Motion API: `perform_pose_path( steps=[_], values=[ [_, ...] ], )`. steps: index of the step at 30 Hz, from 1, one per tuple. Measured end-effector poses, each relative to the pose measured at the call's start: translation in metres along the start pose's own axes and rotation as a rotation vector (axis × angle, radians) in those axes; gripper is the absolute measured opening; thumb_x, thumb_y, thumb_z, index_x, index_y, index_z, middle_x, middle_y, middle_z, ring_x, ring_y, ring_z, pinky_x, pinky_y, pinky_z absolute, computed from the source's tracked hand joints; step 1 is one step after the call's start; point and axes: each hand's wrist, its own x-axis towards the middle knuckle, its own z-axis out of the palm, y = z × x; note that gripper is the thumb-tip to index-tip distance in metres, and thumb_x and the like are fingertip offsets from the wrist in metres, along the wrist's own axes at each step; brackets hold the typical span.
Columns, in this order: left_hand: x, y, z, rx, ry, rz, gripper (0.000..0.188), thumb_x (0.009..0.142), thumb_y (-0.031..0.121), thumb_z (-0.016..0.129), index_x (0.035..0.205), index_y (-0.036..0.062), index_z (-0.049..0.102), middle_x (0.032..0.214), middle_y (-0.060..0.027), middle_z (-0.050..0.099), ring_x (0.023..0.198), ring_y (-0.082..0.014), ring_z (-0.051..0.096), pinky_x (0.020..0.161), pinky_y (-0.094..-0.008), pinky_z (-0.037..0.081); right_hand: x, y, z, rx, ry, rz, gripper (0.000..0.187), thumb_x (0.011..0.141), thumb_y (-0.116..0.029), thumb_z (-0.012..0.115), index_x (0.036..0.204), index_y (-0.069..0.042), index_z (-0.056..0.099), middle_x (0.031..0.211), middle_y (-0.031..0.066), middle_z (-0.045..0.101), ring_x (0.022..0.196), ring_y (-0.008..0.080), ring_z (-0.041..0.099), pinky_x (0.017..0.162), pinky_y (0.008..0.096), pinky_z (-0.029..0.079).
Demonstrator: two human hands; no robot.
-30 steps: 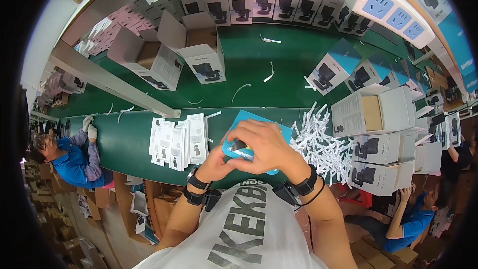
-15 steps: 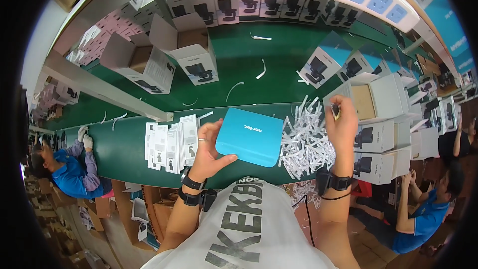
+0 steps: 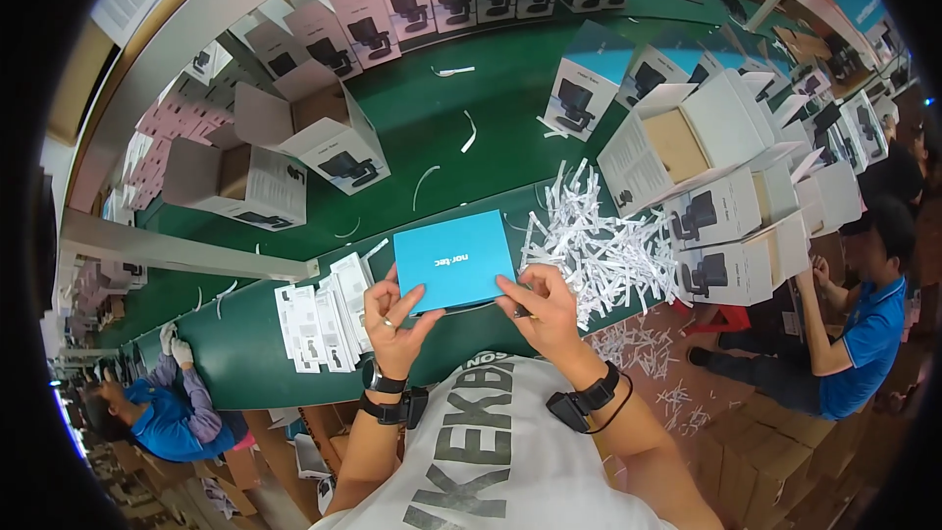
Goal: The person places a manual into a white box, seals it with a yellow tool, and slides a blue sleeve over the box. This process is repeated multiple times with other boxes and manuals.
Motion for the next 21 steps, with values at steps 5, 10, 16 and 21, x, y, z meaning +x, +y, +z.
perform_pose_path(
  steps=[5, 10, 16, 21],
  values=[
    [0.005, 0.001, -0.028, 0.288, -0.156, 0.169, 0.051, 0.076, 0.017, 0.09, 0.125, 0.0107, 0.075, 0.122, -0.0139, 0.052, 0.134, -0.0497, 0.05, 0.108, -0.0573, 0.047, -0.001, -0.002, 0.0, -0.004, -0.034, -0.052, 0.045, 0.076, -0.005, 0.089, 0.119, -0.01, 0.079, 0.121, 0.0094, 0.066, 0.07, 0.0146, 0.056, 0.058, 0.0276, 0.049],
    [0.043, 0.054, -0.016, 0.583, -0.383, 0.192, 0.064, 0.082, 0.03, 0.085, 0.14, 0.0133, 0.066, 0.14, -0.0173, 0.052, 0.138, -0.0506, 0.045, 0.114, -0.0615, 0.039, 0.0, -0.007, 0.009, -0.035, -0.074, -0.146, 0.041, 0.076, -0.003, 0.085, 0.116, -0.009, 0.079, 0.128, 0.0121, 0.071, 0.07, 0.0179, 0.065, 0.054, 0.0292, 0.05],
    [0.022, 0.024, 0.017, 0.729, -0.474, 0.283, 0.071, 0.085, 0.038, 0.08, 0.149, 0.0159, 0.058, 0.164, -0.0163, 0.039, 0.148, -0.044, 0.038, 0.119, -0.0593, 0.033, -0.011, 0.005, 0.032, -0.032, -0.024, -0.238, 0.034, 0.079, -0.005, 0.081, 0.112, -0.007, 0.079, 0.121, 0.0089, 0.077, 0.067, 0.0196, 0.072, 0.053, 0.0306, 0.052],
    [0.046, 0.012, -0.011, 0.542, -0.618, 0.253, 0.07, 0.088, 0.046, 0.076, 0.151, 0.0235, 0.056, 0.165, -0.0231, 0.034, 0.15, -0.0462, 0.033, 0.12, -0.0592, 0.032, 0.008, 0.004, 0.024, 0.038, -0.131, -0.247, 0.031, 0.078, -0.005, 0.081, 0.109, -0.009, 0.08, 0.119, 0.0054, 0.077, 0.067, 0.0172, 0.071, 0.054, 0.0306, 0.051]
  ],
)
